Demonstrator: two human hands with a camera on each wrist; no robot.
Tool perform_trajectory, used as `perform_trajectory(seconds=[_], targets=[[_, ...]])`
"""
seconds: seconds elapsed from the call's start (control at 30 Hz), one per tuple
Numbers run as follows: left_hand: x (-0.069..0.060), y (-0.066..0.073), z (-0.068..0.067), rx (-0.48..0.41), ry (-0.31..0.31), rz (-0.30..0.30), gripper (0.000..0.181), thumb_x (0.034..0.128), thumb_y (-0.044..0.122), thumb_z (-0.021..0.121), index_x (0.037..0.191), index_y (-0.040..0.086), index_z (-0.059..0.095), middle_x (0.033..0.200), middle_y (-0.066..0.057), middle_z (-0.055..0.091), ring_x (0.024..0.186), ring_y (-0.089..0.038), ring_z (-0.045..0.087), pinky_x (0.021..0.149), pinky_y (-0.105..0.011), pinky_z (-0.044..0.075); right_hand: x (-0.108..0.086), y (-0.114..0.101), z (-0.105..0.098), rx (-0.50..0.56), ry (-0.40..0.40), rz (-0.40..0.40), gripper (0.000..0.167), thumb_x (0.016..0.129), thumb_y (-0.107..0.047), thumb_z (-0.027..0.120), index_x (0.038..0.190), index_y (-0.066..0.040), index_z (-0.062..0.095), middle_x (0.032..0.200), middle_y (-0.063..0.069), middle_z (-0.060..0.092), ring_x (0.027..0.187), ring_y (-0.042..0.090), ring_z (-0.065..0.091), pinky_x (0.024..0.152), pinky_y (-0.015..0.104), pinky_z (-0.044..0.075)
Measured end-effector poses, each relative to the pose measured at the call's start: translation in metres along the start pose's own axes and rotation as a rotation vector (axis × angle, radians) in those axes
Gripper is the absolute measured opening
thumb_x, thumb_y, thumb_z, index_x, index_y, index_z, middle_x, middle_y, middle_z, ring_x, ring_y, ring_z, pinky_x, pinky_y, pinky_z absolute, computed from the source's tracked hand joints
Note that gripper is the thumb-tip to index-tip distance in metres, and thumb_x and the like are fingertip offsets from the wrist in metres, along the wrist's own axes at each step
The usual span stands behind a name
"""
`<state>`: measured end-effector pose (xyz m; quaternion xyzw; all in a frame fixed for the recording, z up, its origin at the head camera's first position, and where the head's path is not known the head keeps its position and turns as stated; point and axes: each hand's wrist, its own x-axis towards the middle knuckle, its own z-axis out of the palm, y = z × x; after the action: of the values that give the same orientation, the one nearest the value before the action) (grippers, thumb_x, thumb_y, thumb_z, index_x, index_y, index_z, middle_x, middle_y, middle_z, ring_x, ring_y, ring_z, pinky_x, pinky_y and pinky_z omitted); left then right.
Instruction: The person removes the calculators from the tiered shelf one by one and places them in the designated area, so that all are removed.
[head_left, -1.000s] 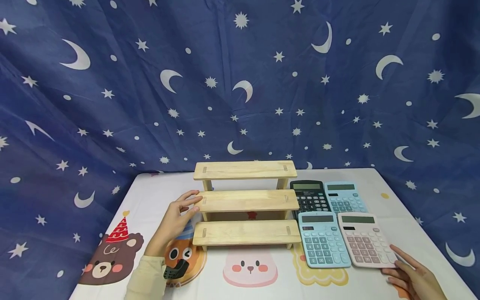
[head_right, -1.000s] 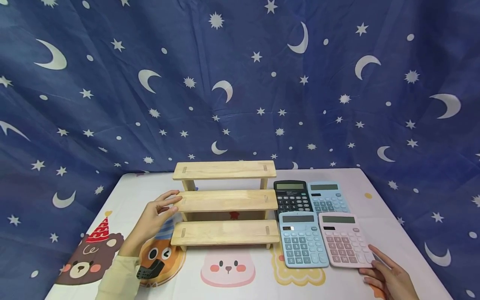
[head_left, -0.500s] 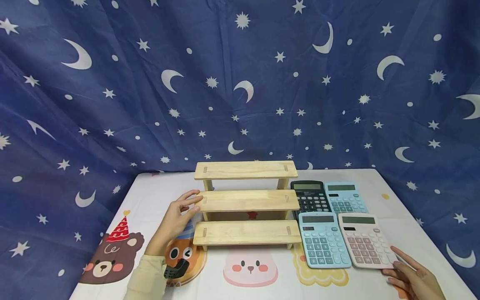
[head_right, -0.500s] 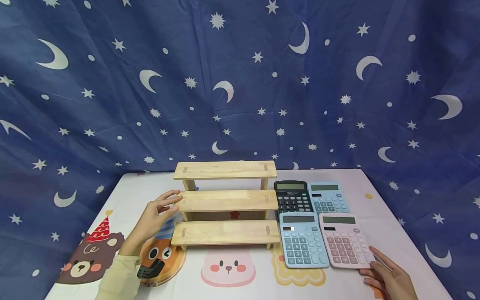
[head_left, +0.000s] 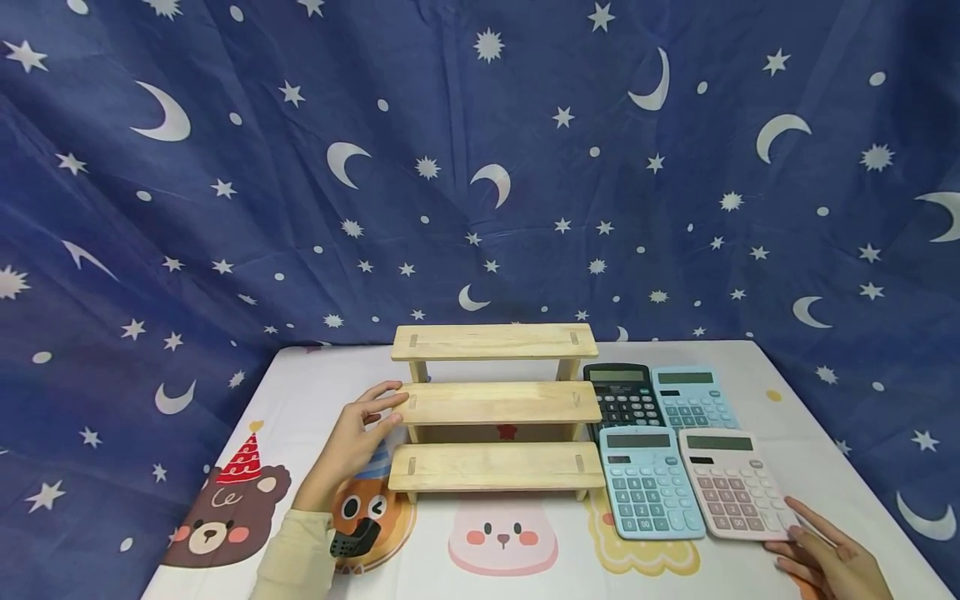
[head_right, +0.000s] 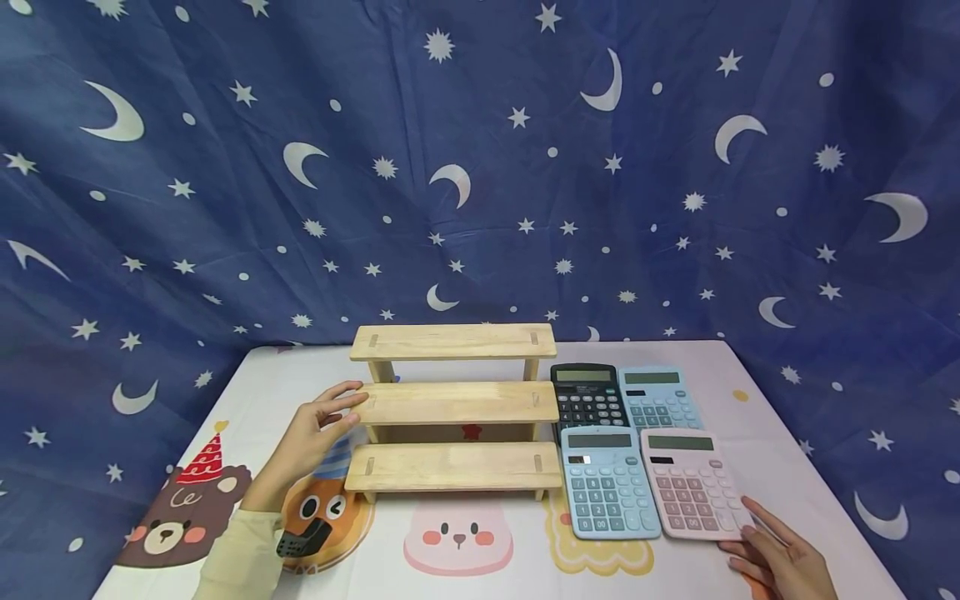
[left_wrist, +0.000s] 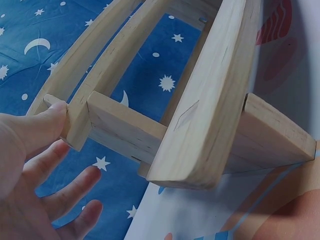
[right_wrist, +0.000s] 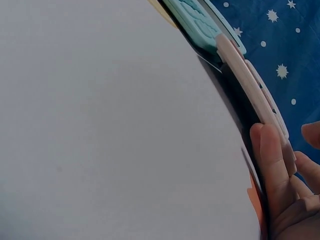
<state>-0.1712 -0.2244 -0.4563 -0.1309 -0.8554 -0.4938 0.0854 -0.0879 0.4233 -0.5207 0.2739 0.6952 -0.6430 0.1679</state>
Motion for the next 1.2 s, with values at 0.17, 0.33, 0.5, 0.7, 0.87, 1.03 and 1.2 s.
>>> perform_trajectory(seconds=[0.17,0.33,0.5,0.7,0.87,1.03,1.2], targets=[[-0.0004,0.0001,0.0001,-0.001,0.000,-0.001,0.035,0.0987,0.013,0.065,0.132,0.000,0.067,0.149,-0.019,0.053,0.141,-0.044,0.045,0.099,-0.064,0.047,0.0023,0.0053,-0.0020,-0.005,0.009,-0.024,0.090,0.100,-0.037,0.063,0.162,-0.015,0.002,0.085,-0.025,0.071,0.087,0.003,0.076,0.086,0.026,0.060],[-0.0006,0.0000,0.0000,-0.002,-0.004,-0.006,0.035,0.0989,0.014,0.065,0.132,0.001,0.066,0.150,-0.018,0.052,0.141,-0.044,0.045,0.099,-0.063,0.047,0.0038,0.0070,-0.0016,-0.016,0.028,-0.041,0.098,0.095,-0.046,0.068,0.162,-0.013,0.004,0.085,-0.030,0.068,0.088,0.002,0.076,0.086,0.026,0.059],[-0.0009,-0.0008,0.0000,-0.009,-0.004,-0.011,0.035,0.0989,0.014,0.065,0.132,0.001,0.066,0.150,-0.018,0.052,0.142,-0.044,0.044,0.100,-0.063,0.046,0.0047,0.0067,-0.0007,-0.022,0.037,-0.048,0.095,0.097,-0.045,0.066,0.162,-0.012,0.005,0.084,-0.037,0.062,0.088,0.001,0.075,0.086,0.026,0.059],[-0.0011,-0.0015,0.0000,-0.013,-0.005,-0.011,0.036,0.0989,0.014,0.065,0.132,0.001,0.066,0.150,-0.019,0.052,0.142,-0.044,0.044,0.100,-0.064,0.046,0.0058,0.0065,-0.0008,-0.021,0.038,-0.041,0.095,0.096,-0.044,0.067,0.162,-0.013,0.005,0.084,-0.039,0.060,0.088,0.002,0.076,0.086,0.026,0.059],[-0.0004,-0.0016,0.0001,-0.008,-0.002,0.002,0.035,0.0989,0.013,0.064,0.132,0.000,0.066,0.150,-0.020,0.052,0.142,-0.044,0.044,0.099,-0.064,0.046,0.0062,0.0073,-0.0003,-0.043,0.051,-0.043,0.093,0.097,-0.046,0.064,0.162,-0.012,0.007,0.083,-0.041,0.058,0.087,0.003,0.076,0.085,0.027,0.060],[0.0000,-0.0013,0.0005,-0.003,-0.003,0.006,0.035,0.0990,0.012,0.064,0.132,0.001,0.066,0.150,-0.020,0.052,0.141,-0.044,0.045,0.098,-0.062,0.047,0.0046,0.0059,0.0016,-0.051,0.074,-0.031,0.082,0.102,-0.040,0.057,0.163,-0.014,0.008,0.082,-0.029,0.069,0.085,0.004,0.076,0.082,0.026,0.060],[-0.0005,-0.0003,0.0003,-0.011,-0.004,0.003,0.035,0.0992,0.013,0.064,0.132,0.001,0.066,0.150,-0.020,0.052,0.141,-0.044,0.045,0.098,-0.064,0.046,0.0039,0.0044,0.0025,-0.049,0.093,-0.012,0.076,0.104,-0.036,0.053,0.162,-0.015,0.009,0.081,-0.020,0.074,0.083,0.005,0.076,0.080,0.026,0.061]])
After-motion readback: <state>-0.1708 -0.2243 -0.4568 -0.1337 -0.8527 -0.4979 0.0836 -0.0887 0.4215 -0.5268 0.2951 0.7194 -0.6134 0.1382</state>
